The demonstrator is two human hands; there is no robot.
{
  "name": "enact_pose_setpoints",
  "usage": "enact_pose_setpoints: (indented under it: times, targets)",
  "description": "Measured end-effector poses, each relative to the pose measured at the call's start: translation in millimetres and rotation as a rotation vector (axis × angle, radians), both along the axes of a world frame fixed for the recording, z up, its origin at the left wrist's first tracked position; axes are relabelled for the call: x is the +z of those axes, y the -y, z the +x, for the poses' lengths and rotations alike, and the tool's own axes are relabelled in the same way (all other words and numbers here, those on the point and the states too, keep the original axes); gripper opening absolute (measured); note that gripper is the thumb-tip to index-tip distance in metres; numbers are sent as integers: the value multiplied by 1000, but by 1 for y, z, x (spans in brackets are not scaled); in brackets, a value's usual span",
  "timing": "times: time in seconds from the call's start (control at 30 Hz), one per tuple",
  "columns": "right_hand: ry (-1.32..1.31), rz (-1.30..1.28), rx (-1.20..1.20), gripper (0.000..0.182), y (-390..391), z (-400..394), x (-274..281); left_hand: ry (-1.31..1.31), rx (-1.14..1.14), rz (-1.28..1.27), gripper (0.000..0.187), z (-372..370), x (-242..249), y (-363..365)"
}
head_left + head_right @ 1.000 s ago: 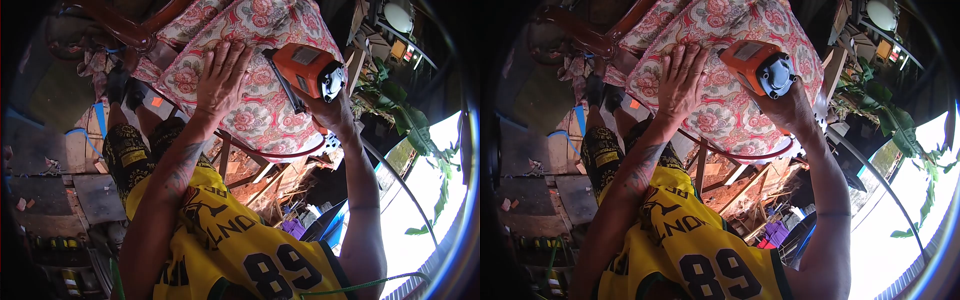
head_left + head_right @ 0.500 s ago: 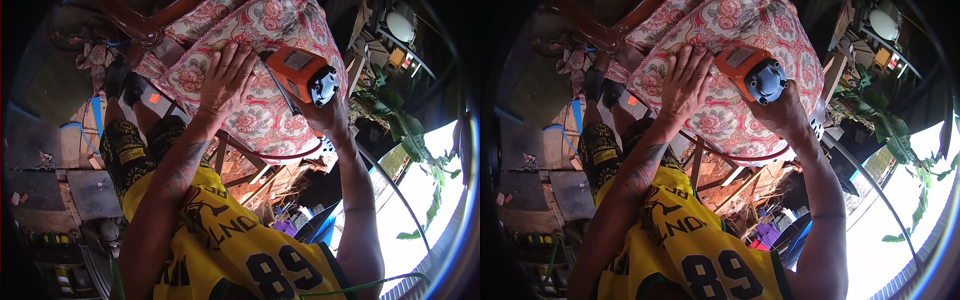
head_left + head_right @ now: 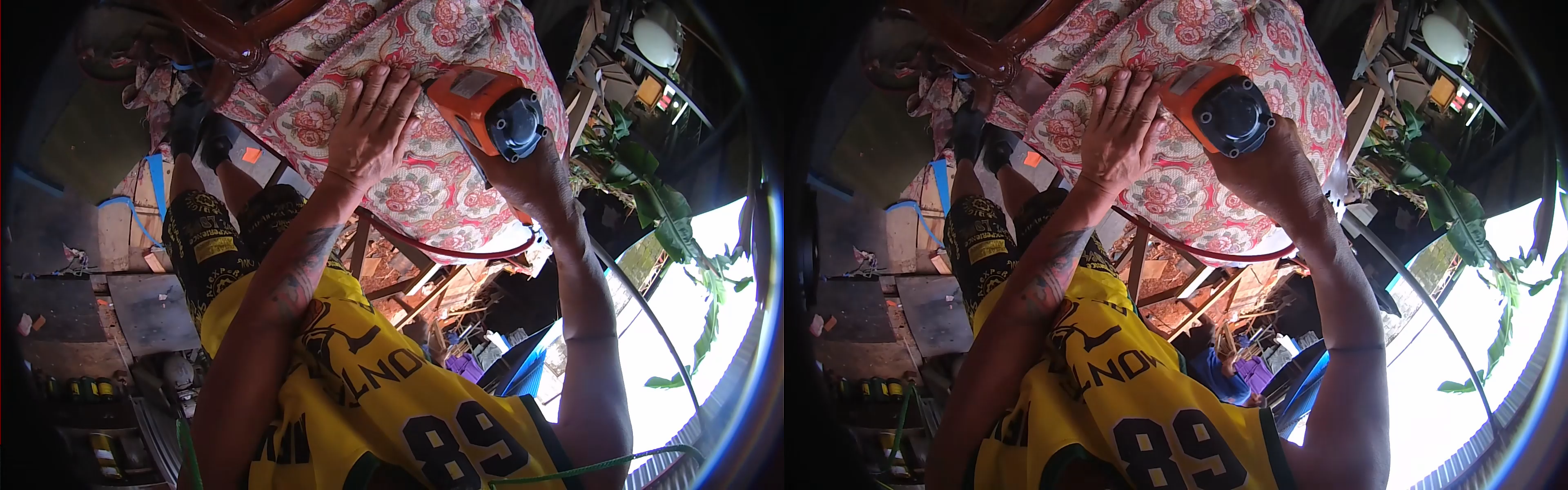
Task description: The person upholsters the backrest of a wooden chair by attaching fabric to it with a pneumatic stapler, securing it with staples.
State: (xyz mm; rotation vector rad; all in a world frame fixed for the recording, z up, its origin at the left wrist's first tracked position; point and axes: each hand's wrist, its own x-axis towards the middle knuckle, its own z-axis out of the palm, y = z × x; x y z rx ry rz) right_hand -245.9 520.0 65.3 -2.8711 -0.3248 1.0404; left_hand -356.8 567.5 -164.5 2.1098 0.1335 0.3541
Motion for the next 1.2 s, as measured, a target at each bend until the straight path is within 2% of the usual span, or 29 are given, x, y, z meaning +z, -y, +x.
enact_pose_setpoints:
  times: [0.17, 0.2, 0.3, 0.33, 0.37, 0.43, 0.47, 0.5, 0.57, 0.6, 0.63, 0.7, 0.73, 0.77, 0.83, 0.87, 1.0, 1.07, 1.1, 1.17, 1.2]
  targets:
    - [20, -53, 161, 32, 15, 7, 4, -2, -3, 10, 56, -2, 2, 2]
    - [35, 47, 2, 35, 11, 2, 10, -12, 3, 26, 56, -1, 0, 0]
    - [141, 35, 22, 38, 27, -7, 33, -30, -5, 37, 55, -6, 1, -4]
    - [232, 38, 220, 42, 33, -7, 38, -31, -16, 8, 53, -6, 2, -6]
    - [245, 46, 216, 42, 37, -12, 40, -20, -19, 18, 53, -3, 4, -10]
    - [218, 169, -61, 46, 52, -30, 41, -85, 135, -45, 51, 5, 8, -22]
    - [234, 116, 20, 48, 63, -36, 43, 41, 429, -3, 51, 17, 7, -27]
    - [215, 105, -61, 44, 58, -44, 47, 53, 422, 7, 51, 22, 14, -39]
    - [223, 101, 150, 41, 72, -57, 48, -56, 368, -18, 61, 33, 24, -62]
    - [197, 142, 52, 40, 70, -64, 50, -26, 343, 14, 60, 38, 28, -66]
    - [263, 199, 162, 47, 72, -72, 45, -19, 338, 24, 60, 41, 28, -66]
    - [227, 226, 105, 49, 82, -86, 45, -211, 241, -123, 58, 49, 23, -64]
    - [277, 143, 268, 48, 88, -91, 44, -34, 357, 16, 49, 54, 20, -62]
    - [280, 145, 263, 48, 88, -94, 45, -31, 353, 18, 49, 57, 16, -62]
    - [264, 138, 227, 46, 89, -102, 47, -123, 276, -111, 46, 60, 8, -58]
    - [209, 160, 54, 43, 93, -109, 48, -145, 289, -189, 34, 61, 12, -57]
    - [221, 168, -22, 37, 100, -114, 50, -105, 222, -180, 25, 66, 14, -70]
    - [345, 141, 271, 33, 100, -112, 52, 32, 248, 4, 13, 69, 27, -66]
    - [344, 142, 268, 33, 100, -112, 53, -203, 121, -209, 14, 67, 50, -65]
    - [274, 100, 69, 32, 103, -115, 57, -255, 245, -399, 22, 61, 76, -37]
    - [277, 51, 30, 29, 112, -120, 55, -362, 178, -408, 25, 57, 94, -27]
